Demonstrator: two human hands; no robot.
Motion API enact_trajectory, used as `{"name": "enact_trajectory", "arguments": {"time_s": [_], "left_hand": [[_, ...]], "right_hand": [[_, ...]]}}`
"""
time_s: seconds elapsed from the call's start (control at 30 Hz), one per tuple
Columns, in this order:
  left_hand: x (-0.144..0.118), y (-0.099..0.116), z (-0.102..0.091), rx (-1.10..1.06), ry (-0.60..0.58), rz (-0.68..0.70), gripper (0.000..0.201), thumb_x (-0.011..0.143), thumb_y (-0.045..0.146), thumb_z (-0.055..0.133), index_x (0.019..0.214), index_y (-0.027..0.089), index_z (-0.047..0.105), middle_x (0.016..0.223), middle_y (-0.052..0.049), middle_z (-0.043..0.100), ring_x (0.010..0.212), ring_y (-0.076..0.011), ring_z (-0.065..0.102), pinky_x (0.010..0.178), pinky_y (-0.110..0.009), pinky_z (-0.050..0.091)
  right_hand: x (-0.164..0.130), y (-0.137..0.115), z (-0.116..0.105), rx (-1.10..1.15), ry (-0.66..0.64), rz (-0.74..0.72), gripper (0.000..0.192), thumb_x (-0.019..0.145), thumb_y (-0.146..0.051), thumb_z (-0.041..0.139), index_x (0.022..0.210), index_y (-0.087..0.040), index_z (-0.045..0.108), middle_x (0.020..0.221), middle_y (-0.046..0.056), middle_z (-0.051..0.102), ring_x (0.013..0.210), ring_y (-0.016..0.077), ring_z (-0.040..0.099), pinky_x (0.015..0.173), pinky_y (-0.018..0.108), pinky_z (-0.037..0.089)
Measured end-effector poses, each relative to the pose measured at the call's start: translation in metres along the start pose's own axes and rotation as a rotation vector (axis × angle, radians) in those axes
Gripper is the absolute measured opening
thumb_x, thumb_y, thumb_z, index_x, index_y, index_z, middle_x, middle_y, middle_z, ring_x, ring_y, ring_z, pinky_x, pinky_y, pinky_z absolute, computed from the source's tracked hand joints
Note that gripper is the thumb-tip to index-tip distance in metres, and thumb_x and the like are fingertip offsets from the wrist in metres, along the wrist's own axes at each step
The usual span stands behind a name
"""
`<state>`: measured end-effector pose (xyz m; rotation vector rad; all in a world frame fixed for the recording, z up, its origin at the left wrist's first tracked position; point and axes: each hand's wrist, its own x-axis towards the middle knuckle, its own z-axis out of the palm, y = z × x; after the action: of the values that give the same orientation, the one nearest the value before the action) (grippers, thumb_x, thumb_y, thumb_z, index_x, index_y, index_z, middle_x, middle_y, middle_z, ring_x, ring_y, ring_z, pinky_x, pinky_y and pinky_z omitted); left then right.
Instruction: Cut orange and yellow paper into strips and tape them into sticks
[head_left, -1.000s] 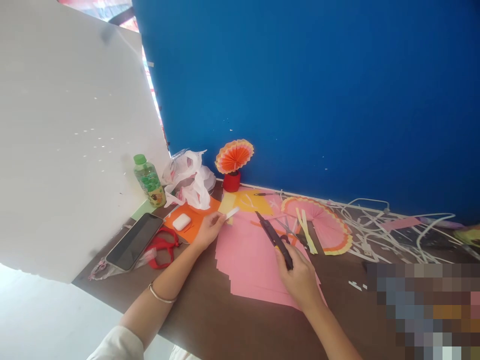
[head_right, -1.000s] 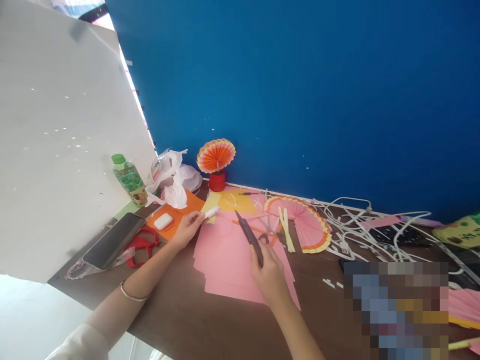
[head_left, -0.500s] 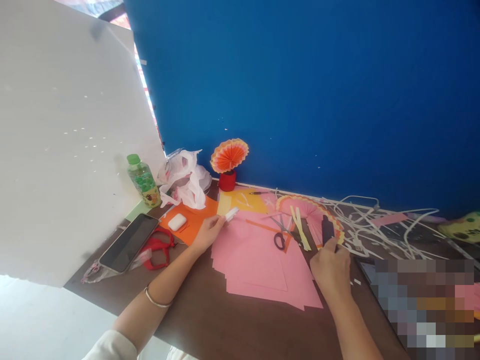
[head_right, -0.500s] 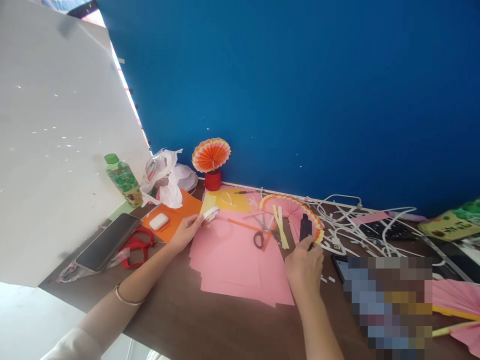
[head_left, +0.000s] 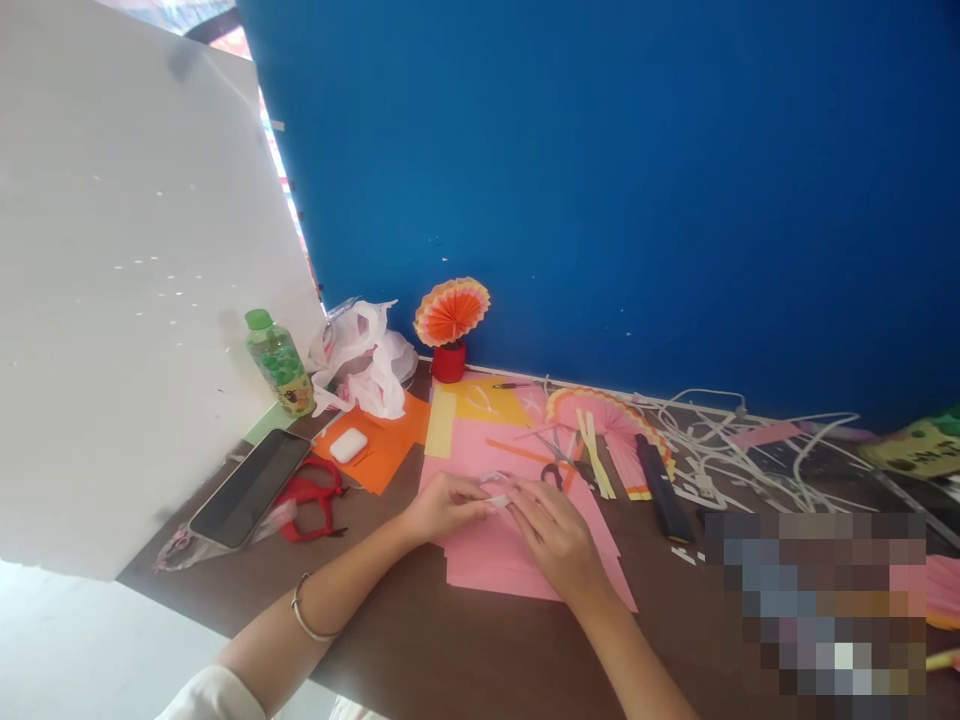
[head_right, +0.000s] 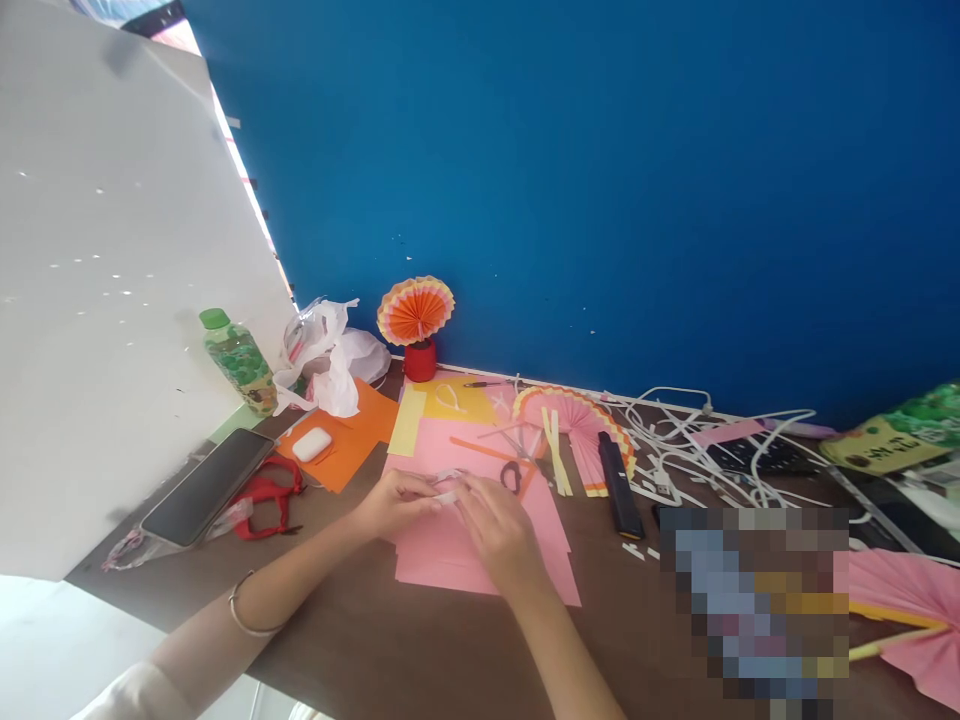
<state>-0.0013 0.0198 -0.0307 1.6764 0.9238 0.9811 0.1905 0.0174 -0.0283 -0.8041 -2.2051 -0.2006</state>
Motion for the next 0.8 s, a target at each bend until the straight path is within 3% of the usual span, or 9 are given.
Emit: {"name": "enact_trajectory", "arguments": {"time_s": [0.07,0.17,0.37,0.5,0.63,0.8], "left_hand": [[-0.001,0.005,0.000,0.013,-0.011,0.047,0.031,0.076,0.036,0.058,0.096,0.015,0.067,0.096,-0.008,0.067,0.095,-0.0224,0.059,0.086,-0.031,0.044],[-0.001,0.010,-0.005,0.092,0.001,0.099,0.035,0.076,0.032,0.059,0.108,0.018,0.061,0.107,-0.009,0.063,0.098,-0.0209,0.057,0.089,-0.033,0.042],[-0.002,0.004,-0.004,0.118,-0.070,0.104,0.024,0.076,0.027,0.060,0.098,0.019,0.064,0.105,-0.009,0.063,0.101,-0.0197,0.056,0.092,-0.033,0.041],[-0.003,0.005,0.004,0.109,-0.148,0.109,0.022,0.074,0.030,0.062,0.092,0.018,0.065,0.101,-0.008,0.064,0.095,-0.0190,0.058,0.088,-0.031,0.043],[-0.004,0.008,0.005,0.144,-0.128,0.100,0.022,0.080,0.032,0.053,0.090,0.017,0.065,0.090,-0.007,0.066,0.084,-0.0167,0.059,0.079,-0.027,0.045],[-0.004,0.007,0.003,0.209,-0.048,0.142,0.026,0.083,0.033,0.048,0.093,0.015,0.064,0.085,-0.008,0.064,0.079,-0.0161,0.057,0.075,-0.026,0.044]], "right_hand": [[-0.004,0.002,0.001,0.034,-0.010,0.029,0.032,0.084,-0.011,0.047,0.115,-0.017,0.053,0.103,0.010,0.063,0.100,0.0197,0.057,0.088,0.034,0.047],[-0.010,0.013,0.003,0.021,0.073,0.202,0.026,0.086,-0.016,0.044,0.108,-0.018,0.057,0.100,0.008,0.065,0.095,0.0206,0.061,0.086,0.036,0.050],[-0.014,0.022,0.009,0.157,0.148,0.608,0.023,0.082,-0.024,0.047,0.096,-0.017,0.064,0.091,0.009,0.069,0.082,0.0227,0.065,0.072,0.037,0.054],[-0.014,0.018,0.012,0.214,0.127,0.730,0.025,0.080,-0.028,0.050,0.092,-0.014,0.066,0.084,0.011,0.070,0.074,0.0237,0.067,0.064,0.034,0.055],[-0.008,0.011,0.009,0.189,0.108,0.656,0.026,0.080,-0.027,0.051,0.098,-0.014,0.063,0.082,0.010,0.069,0.068,0.0211,0.065,0.060,0.032,0.054],[-0.002,0.002,-0.001,0.093,0.200,0.246,0.020,0.078,-0.015,0.055,0.098,-0.018,0.061,0.093,0.010,0.065,0.087,0.0206,0.061,0.080,0.038,0.050]]}}
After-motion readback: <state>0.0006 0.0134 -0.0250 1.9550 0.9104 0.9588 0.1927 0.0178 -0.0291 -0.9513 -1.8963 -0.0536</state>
